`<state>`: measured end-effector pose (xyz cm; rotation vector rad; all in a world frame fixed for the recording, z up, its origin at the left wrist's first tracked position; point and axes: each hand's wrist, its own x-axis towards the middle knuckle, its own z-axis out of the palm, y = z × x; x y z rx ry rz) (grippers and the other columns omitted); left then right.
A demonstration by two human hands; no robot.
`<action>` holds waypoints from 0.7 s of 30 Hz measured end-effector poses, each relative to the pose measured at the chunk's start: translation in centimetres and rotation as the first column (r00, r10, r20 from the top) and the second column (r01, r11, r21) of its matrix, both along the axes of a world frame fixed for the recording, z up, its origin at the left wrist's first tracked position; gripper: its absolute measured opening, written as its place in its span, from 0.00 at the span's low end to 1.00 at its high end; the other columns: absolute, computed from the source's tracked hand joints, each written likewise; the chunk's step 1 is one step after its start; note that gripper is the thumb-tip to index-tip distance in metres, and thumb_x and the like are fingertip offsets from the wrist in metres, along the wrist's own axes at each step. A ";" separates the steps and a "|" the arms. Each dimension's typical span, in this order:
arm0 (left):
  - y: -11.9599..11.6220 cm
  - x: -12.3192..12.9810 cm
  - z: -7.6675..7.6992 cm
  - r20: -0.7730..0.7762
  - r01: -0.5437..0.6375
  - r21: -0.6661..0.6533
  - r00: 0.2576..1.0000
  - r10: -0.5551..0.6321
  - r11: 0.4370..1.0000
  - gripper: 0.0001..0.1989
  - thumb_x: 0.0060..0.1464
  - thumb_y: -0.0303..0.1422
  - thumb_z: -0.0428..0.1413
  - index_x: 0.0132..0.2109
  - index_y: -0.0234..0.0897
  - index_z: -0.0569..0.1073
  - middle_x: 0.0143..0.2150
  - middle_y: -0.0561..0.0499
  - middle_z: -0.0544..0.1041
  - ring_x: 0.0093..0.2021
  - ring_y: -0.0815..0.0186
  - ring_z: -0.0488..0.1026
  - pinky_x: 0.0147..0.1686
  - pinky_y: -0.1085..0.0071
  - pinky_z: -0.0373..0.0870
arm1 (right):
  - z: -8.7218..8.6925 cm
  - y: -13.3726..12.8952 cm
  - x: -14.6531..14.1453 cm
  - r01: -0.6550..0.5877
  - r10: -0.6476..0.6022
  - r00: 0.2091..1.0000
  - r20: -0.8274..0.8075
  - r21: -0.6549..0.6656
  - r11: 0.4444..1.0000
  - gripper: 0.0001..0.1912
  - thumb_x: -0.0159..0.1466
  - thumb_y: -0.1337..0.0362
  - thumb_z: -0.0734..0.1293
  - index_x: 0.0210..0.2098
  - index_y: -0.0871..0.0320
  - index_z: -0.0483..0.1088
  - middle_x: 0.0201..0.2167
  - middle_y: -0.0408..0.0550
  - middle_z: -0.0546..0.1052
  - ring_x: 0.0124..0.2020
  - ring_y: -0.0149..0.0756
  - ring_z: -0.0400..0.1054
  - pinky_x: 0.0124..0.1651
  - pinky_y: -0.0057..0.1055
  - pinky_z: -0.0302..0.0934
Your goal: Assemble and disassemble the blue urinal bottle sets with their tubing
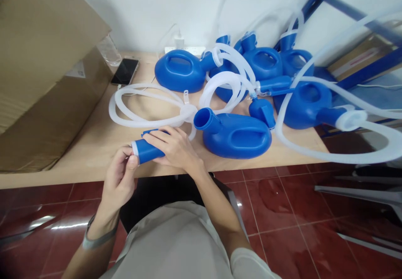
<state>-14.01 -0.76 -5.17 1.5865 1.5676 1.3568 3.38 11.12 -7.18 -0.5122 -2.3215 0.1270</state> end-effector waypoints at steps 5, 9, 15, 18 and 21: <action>-0.1 -0.2 0.3 0.143 0.025 -0.079 0.990 -0.014 0.997 0.12 0.75 0.41 0.53 0.40 0.42 0.70 0.35 0.55 0.68 0.35 0.67 0.64 0.38 0.69 0.63 | -0.1 0.1 -0.1 0.001 0.000 0.999 0.043 -0.024 1.000 0.22 0.72 0.55 0.71 0.61 0.57 0.76 0.53 0.52 0.86 0.53 0.48 0.76 0.53 0.43 0.70; 0.0 -0.3 0.3 0.171 -0.022 -0.067 0.985 0.033 0.998 0.12 0.74 0.41 0.55 0.40 0.42 0.71 0.35 0.56 0.68 0.34 0.68 0.64 0.36 0.70 0.62 | 0.3 0.1 -0.2 0.000 0.001 0.997 0.083 -0.023 1.000 0.21 0.73 0.56 0.70 0.61 0.58 0.76 0.53 0.53 0.85 0.54 0.48 0.75 0.53 0.43 0.69; 0.7 -0.6 0.2 0.074 0.044 -0.097 0.997 -0.037 0.994 0.09 0.71 0.38 0.58 0.40 0.42 0.72 0.38 0.55 0.72 0.38 0.67 0.69 0.42 0.69 0.67 | 2.1 -1.1 0.1 0.088 -0.074 0.973 0.218 -0.056 0.994 0.24 0.73 0.58 0.70 0.65 0.60 0.72 0.60 0.57 0.81 0.58 0.51 0.72 0.59 0.46 0.64; 1.4 -0.3 0.6 -0.010 0.114 -0.137 0.993 -0.116 0.984 0.09 0.69 0.37 0.60 0.38 0.41 0.73 0.36 0.54 0.74 0.37 0.66 0.71 0.41 0.67 0.67 | 2.7 -1.8 -0.3 0.130 -0.113 0.964 0.242 -0.054 0.990 0.22 0.72 0.61 0.69 0.64 0.60 0.72 0.56 0.56 0.82 0.54 0.50 0.72 0.55 0.46 0.64; 2.1 0.2 1.7 -0.122 0.123 -0.088 0.983 -0.133 0.989 0.09 0.67 0.35 0.60 0.36 0.41 0.72 0.33 0.55 0.74 0.34 0.66 0.71 0.38 0.67 0.66 | 2.4 -1.7 -1.1 0.144 -0.126 0.963 0.237 -0.063 0.988 0.12 0.72 0.64 0.65 0.51 0.60 0.76 0.44 0.53 0.83 0.46 0.47 0.72 0.50 0.42 0.63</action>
